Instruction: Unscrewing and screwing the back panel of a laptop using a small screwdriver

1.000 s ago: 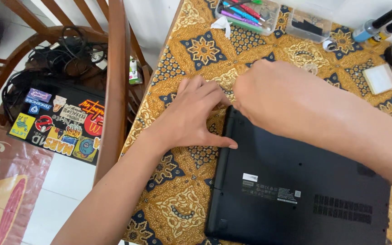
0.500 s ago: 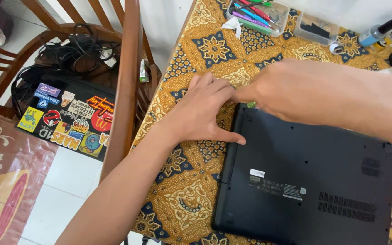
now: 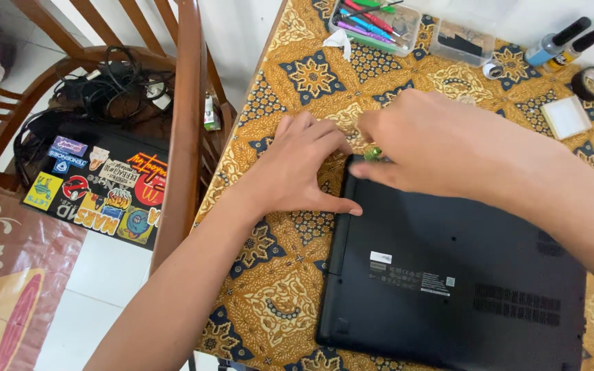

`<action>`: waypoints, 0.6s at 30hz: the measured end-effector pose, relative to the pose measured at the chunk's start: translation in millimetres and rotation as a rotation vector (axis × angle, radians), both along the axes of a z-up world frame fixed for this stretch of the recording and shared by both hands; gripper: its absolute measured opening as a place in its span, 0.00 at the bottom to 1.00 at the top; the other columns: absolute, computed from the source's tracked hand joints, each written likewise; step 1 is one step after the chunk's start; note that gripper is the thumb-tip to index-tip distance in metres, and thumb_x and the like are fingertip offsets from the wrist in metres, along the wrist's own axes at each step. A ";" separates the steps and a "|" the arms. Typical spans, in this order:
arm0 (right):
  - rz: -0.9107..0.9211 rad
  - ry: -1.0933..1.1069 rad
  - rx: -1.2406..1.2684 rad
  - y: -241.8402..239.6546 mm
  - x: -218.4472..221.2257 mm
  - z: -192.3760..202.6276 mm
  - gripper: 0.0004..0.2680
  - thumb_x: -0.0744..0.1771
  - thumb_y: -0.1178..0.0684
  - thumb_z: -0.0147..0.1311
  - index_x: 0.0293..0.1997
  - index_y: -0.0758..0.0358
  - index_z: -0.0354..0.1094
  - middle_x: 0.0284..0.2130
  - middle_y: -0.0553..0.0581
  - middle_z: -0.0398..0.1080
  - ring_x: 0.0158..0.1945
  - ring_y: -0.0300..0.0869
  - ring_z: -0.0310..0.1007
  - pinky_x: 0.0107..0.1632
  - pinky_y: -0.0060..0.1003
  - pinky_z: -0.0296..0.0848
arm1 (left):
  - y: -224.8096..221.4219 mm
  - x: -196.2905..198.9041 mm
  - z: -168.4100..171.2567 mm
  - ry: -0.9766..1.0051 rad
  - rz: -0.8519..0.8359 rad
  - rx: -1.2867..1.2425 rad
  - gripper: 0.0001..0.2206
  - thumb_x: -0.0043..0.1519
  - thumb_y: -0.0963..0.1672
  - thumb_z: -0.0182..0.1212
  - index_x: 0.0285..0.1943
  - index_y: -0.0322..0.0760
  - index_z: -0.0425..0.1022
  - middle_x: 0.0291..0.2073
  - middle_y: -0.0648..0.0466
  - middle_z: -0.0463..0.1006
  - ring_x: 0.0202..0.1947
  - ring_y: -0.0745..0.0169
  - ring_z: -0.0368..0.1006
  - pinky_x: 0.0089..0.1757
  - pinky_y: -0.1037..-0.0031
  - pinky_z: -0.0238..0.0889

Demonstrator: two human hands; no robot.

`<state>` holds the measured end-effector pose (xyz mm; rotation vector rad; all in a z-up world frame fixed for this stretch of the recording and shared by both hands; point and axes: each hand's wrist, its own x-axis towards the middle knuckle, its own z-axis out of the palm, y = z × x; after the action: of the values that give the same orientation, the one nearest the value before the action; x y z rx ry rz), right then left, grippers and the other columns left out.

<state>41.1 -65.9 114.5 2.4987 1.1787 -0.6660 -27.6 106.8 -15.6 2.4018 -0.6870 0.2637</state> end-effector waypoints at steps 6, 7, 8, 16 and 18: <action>0.126 0.022 0.104 -9.5 6.2 -7.9 0.05 0.68 0.54 0.50 0.34 0.52 0.71 0.28 0.53 0.75 0.32 0.54 0.76 0.35 0.49 0.70 | 0.1 0.4 1.1 0.011 -0.007 0.000 0.36 0.46 0.66 0.68 0.51 0.43 0.75 0.42 0.54 0.72 0.44 0.48 0.61 0.48 0.58 0.53; 0.126 0.060 0.144 -8.5 5.3 -9.1 0.04 0.66 0.56 0.52 0.38 0.52 0.73 0.35 0.53 0.74 0.38 0.54 0.76 0.40 0.50 0.71 | 0.1 0.3 0.4 0.017 -0.003 0.012 0.36 0.46 0.66 0.68 0.51 0.41 0.75 0.43 0.53 0.72 0.45 0.48 0.60 0.48 0.57 0.53; 0.126 0.097 0.184 -7.4 4.3 -10.4 0.07 0.64 0.58 0.53 0.42 0.51 0.74 0.41 0.54 0.73 0.44 0.54 0.77 0.45 0.51 0.72 | 0.3 0.3 -0.2 0.024 0.001 0.023 0.37 0.46 0.66 0.67 0.51 0.40 0.75 0.44 0.53 0.72 0.45 0.47 0.60 0.47 0.57 0.53; 0.046 0.042 0.120 1.0 -6.4 4.3 0.05 0.67 0.56 0.49 0.44 0.52 0.70 0.37 0.57 0.76 0.43 0.59 0.77 0.41 0.57 0.73 | 0.7 -0.6 3.7 0.047 0.003 -0.014 0.34 0.46 0.65 0.70 0.50 0.45 0.73 0.43 0.56 0.73 0.44 0.49 0.59 0.48 0.59 0.52; 0.063 0.064 0.170 0.0 -9.4 3.9 0.12 0.63 0.60 0.52 0.50 0.52 0.70 0.42 0.56 0.76 0.46 0.59 0.77 0.43 0.59 0.75 | -0.3 -0.8 1.7 0.065 0.005 -0.019 0.34 0.45 0.65 0.70 0.46 0.43 0.71 0.42 0.55 0.73 0.44 0.49 0.58 0.49 0.58 0.51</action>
<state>31.7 -65.9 118.4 2.5829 1.3845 -0.6584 -28.4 106.5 -13.9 2.3830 -0.6462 0.1923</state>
